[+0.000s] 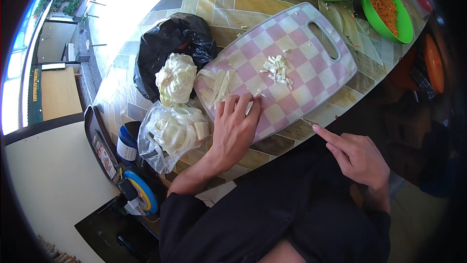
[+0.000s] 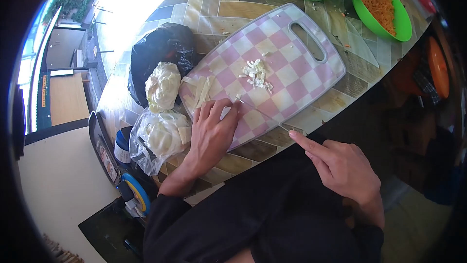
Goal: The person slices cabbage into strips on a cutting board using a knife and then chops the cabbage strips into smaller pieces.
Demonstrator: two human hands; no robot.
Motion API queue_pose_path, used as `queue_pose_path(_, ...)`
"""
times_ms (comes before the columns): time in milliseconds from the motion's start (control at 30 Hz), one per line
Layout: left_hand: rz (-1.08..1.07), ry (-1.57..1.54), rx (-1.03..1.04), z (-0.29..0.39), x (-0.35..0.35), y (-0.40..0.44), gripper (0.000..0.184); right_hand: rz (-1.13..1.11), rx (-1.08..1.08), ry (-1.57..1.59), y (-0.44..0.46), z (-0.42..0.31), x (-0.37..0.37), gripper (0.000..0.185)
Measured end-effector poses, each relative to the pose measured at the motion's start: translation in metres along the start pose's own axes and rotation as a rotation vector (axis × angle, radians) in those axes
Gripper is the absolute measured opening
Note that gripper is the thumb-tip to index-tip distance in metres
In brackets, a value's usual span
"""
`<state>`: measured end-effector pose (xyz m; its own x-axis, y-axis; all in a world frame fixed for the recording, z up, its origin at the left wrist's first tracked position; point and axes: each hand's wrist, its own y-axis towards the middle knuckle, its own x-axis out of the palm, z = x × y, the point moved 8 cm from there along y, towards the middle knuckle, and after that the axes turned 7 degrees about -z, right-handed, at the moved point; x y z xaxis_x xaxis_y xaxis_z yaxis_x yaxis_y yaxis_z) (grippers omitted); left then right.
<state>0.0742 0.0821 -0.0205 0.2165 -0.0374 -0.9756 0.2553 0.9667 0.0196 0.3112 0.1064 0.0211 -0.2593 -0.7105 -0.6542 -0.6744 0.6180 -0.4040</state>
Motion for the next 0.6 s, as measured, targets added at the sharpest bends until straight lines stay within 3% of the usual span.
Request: queue_pose_path(600, -0.030, -0.043, -0.025, -0.001, -0.009, -0.003, 0.035, -0.028, 0.078, -0.100, -0.008, -0.003, 0.001, 0.058)
